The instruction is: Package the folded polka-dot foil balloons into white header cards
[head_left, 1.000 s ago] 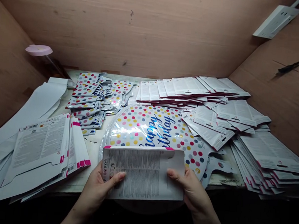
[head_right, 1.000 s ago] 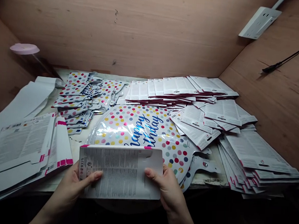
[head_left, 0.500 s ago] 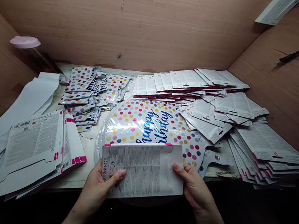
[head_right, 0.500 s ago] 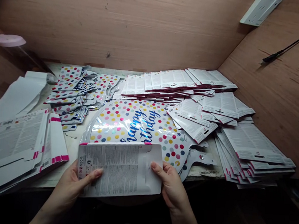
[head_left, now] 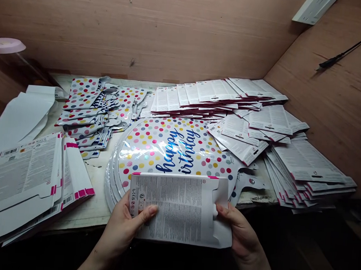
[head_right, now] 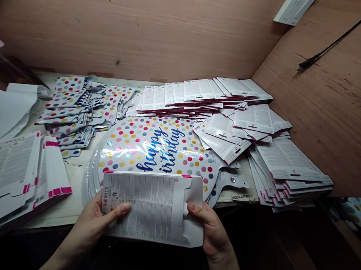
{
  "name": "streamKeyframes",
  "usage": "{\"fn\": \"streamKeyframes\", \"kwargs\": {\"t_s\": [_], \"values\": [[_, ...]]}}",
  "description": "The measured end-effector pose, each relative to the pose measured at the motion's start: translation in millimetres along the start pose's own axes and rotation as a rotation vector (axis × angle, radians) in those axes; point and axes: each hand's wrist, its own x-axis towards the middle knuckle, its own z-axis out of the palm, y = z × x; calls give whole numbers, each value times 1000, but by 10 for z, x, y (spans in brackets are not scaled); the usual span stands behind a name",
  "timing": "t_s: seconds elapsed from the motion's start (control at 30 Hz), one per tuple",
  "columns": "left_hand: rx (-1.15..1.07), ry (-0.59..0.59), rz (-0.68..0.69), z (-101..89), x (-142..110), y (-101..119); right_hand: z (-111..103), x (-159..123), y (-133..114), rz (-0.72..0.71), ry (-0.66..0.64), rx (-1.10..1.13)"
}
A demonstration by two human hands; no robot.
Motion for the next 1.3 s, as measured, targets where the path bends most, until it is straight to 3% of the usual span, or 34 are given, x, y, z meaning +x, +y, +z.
{"fn": "streamKeyframes", "kwargs": {"t_s": [0.13, 0.27, 0.33, 0.4, 0.47, 0.53, 0.63, 0.77, 1.03, 1.2, 1.3], "values": [[10, -65, -11, 101, 24, -22, -80, -133, 8, -81, 79, -9], [-36, -42, 0, 152, 16, -61, -99, -245, -12, -228, 151, -352], [-69, -21, 5, 152, 4, -94, -85, -276, 1, -477, 331, -566], [-81, 5, 30, 131, -1, -154, -54, -298, 41, -853, 532, -756], [-74, 54, 78, 98, -3, -242, -2, -315, 99, -1125, 605, -966], [-63, 128, 132, 65, -13, -340, 71, -320, 159, -1232, 607, -1117], [-59, 206, 182, 36, -53, -445, 187, -292, 212, -1204, 615, -1038], [-16, 229, 218, 54, -136, -455, 261, -237, 202, -1021, 572, -905], [71, 278, 189, 170, -293, -375, 250, -214, 267, -1140, 643, -1092], [35, 287, 195, 135, -316, -337, 243, -150, 238, -967, 504, -1062], [91, 341, 217, 112, -339, -319, 289, -44, 197, -972, 500, -1119]]}}
